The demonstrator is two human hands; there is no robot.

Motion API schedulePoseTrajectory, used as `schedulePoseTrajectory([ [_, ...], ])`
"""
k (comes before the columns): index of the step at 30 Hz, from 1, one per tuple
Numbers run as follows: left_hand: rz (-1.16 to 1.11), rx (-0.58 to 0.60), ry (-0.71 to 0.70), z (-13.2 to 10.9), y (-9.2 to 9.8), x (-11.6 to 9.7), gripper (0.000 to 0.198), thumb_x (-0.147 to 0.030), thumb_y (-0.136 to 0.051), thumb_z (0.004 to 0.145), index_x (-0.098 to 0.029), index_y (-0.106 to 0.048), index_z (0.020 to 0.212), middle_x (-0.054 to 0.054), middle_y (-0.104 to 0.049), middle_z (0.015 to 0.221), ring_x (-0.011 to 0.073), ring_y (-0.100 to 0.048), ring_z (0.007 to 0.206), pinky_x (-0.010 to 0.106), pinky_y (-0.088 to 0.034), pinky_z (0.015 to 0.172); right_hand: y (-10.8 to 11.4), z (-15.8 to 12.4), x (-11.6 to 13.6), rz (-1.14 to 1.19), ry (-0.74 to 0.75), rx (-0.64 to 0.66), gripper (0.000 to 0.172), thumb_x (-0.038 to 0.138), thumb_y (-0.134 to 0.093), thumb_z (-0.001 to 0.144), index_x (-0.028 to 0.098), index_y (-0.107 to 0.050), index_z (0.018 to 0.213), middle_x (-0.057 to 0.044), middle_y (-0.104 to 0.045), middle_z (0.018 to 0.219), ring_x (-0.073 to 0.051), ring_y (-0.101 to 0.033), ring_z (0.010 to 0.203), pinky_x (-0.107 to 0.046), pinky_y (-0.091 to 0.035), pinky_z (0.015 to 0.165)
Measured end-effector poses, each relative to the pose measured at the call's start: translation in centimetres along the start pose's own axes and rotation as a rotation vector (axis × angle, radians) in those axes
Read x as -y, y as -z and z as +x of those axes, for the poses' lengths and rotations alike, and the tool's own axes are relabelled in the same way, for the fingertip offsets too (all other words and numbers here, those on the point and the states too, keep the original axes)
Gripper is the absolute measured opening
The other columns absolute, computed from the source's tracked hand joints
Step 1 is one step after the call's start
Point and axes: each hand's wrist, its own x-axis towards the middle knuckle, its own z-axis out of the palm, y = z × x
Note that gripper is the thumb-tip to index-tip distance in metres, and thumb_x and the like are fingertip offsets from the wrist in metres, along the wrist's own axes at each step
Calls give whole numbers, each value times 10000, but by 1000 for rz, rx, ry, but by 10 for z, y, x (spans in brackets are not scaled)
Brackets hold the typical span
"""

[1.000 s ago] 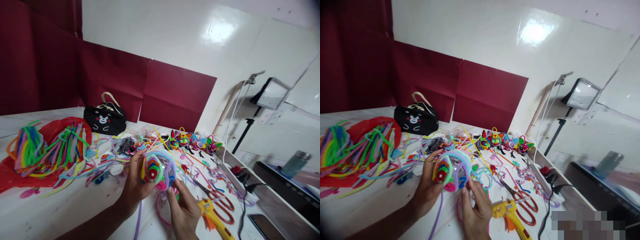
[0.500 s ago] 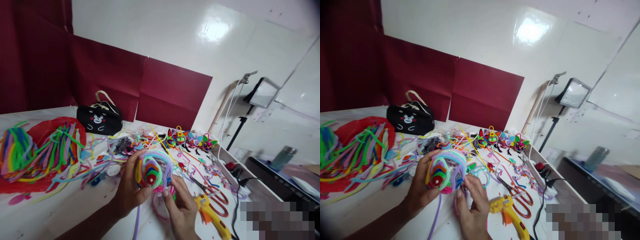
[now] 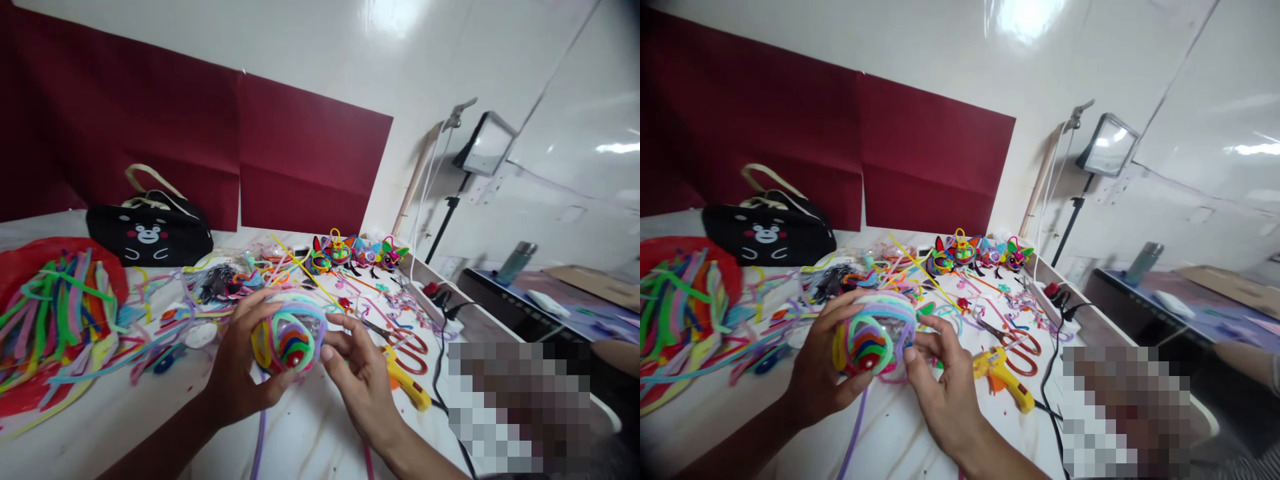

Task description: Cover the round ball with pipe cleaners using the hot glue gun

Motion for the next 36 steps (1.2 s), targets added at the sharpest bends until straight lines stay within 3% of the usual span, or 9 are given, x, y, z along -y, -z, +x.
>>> schedulePoseTrajectory([
  [6, 50, 81, -65, -1, -3, 0, 699, -238, -726, 762, -286, -428, 1393, 128, -446, 1423, 358, -446, 1350, 470, -401, 1092, 8, -9, 0, -296, 92, 56, 396, 243, -526, 993, 252, -493, 1387, -47, -734, 1166, -159, -707, 1053, -285, -549, 954],
  [10, 82, 111, -79, -4, -5, 3, 715, -234, -724, 764, -284, -420, 1410, 134, -443, 1425, 359, -454, 1343, 468, -411, 1080, 13, -10, 0, -375, 121, 93, 407, 235, -475, 1007, 232, -468, 1414, -43, -737, 1144, -157, -708, 1022, -268, -547, 926],
  [19, 117, 116, 34, -18, -18, 3, 682, -267, -734, 748, -306, -479, 1379, 127, -471, 1426, 378, -486, 1319, 527, -419, 1080, 16, -17, -17, -282, -45, 83, 531, 472, -580, 948, 227, -475, 1408, -78, -682, 1131, -241, -659, 1021, -401, -542, 951],
  [23, 144, 160, 48, -20, -21, -1, 694, -245, -712, 761, -304, -466, 1407, 129, -462, 1444, 375, -460, 1352, 523, -416, 1093, 11, -16, -21, -200, -89, 36, 536, 457, -659, 898, 222, -472, 1342, -60, -705, 1062, -230, -671, 989, -375, -552, 901],
  [31, -88, 243, 256, -25, -16, -4, 768, -256, -723, 792, -348, -413, 1488, 120, -395, 1527, 408, -381, 1432, 561, -405, 1129, 13, -12, -28, -66, -131, 11, 489, 385, -656, 904, 208, -466, 1317, -55, -744, 1029, -199, -702, 924, -345, -559, 889],
  [36, -425, 253, 543, -21, -4, 5, 532, -315, -582, 934, -334, -510, 1461, 109, -461, 1549, 387, -383, 1466, 551, -407, 1157, 19, -11, -32, 22, -113, 29, 438, 414, -636, 930, 236, -478, 1297, -30, -739, 971, -185, -714, 873, -294, -569, 797],
])
